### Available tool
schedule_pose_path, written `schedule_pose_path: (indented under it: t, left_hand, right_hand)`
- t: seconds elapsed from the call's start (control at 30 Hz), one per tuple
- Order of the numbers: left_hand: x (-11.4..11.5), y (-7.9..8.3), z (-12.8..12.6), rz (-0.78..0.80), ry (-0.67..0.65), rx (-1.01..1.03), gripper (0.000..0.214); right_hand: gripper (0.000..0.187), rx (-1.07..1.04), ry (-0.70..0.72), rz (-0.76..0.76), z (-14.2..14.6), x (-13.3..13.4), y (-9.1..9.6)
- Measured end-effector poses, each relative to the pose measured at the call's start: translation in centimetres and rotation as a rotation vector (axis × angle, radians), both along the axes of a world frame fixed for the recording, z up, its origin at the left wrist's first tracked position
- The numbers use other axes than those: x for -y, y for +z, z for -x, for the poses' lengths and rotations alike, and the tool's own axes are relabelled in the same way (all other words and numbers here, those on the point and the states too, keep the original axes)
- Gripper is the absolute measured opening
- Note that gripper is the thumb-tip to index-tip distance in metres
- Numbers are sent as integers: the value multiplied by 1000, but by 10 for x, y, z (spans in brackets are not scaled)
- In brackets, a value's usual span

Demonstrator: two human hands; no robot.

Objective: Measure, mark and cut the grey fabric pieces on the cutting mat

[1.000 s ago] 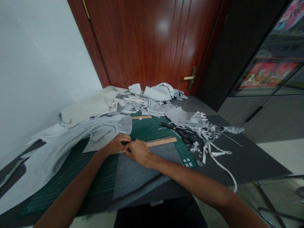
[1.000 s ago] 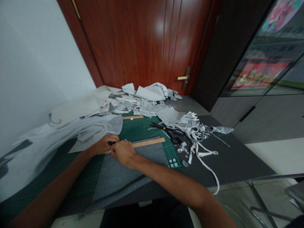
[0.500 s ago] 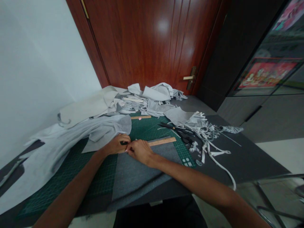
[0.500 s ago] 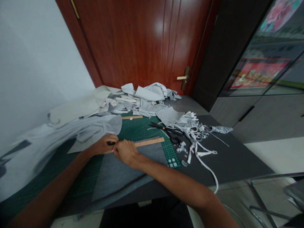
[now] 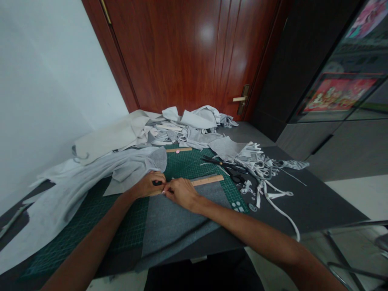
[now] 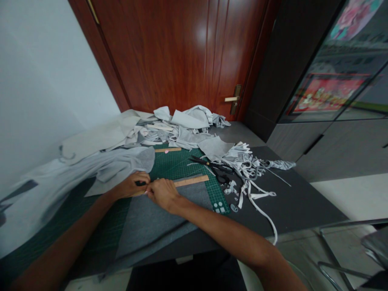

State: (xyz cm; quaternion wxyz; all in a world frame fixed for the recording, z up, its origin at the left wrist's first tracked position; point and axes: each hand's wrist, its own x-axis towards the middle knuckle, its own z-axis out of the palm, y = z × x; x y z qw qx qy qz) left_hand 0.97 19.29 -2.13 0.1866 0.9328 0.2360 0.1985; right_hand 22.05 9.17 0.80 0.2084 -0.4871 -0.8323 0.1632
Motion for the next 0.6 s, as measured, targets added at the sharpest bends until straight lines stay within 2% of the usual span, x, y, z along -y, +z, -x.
schedule_pose_path:
  t: [0.2,0.43,0.6]
  left_hand:
    - [0,-1,-1,-10,27,-3,35]
    - [0,-2,-2,-20,-2,-5,31]
    - [0,-3,-3,-9,53,-20,28]
  right_hand:
    - [19,3,6,-1,4,-1,1]
    - [20,40,1,12,14,-1,4]
    - [20,64,1,11,21,-1,5]
